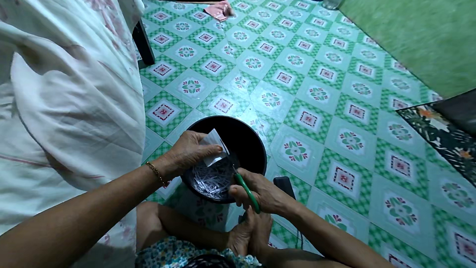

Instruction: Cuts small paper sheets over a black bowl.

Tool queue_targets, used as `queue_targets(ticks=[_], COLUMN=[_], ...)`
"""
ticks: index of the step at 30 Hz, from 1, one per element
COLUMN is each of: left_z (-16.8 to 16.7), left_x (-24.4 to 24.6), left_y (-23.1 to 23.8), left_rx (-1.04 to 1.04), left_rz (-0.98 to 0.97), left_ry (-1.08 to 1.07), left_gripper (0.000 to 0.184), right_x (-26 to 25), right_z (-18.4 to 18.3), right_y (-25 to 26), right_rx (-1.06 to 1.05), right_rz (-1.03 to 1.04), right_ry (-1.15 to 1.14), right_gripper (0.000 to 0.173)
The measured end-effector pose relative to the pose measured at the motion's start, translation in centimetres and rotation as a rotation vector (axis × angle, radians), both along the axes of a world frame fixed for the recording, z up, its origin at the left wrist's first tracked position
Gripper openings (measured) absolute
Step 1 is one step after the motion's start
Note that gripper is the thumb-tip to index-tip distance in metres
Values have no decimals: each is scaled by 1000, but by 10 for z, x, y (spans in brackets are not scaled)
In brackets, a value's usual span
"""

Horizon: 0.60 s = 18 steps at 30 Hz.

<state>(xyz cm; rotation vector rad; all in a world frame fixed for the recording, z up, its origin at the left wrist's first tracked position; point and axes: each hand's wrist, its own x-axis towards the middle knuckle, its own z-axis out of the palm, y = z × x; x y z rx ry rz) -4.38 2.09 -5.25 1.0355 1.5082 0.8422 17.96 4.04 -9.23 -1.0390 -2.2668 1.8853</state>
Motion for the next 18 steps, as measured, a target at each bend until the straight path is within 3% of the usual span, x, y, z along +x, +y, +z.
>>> queue_targets(ticks=[9,14,18], left_z=[1,1,1], left_x=[0,-1,-1], left_y=[2,0,0], left_rx=[-16,-43,-58], left_rz=[13,-97,-91], left_ry=[6,-5,-14], left_gripper=[8,9,11], right_x=[-3,-3,-2], right_z=[-4,-4,-8], right_y=[-5,-3,-4], right_rx=[-40,8,11], right_rz=[-113,-50,-83], right_ry=[70,24,80], right_gripper=[30,44,37])
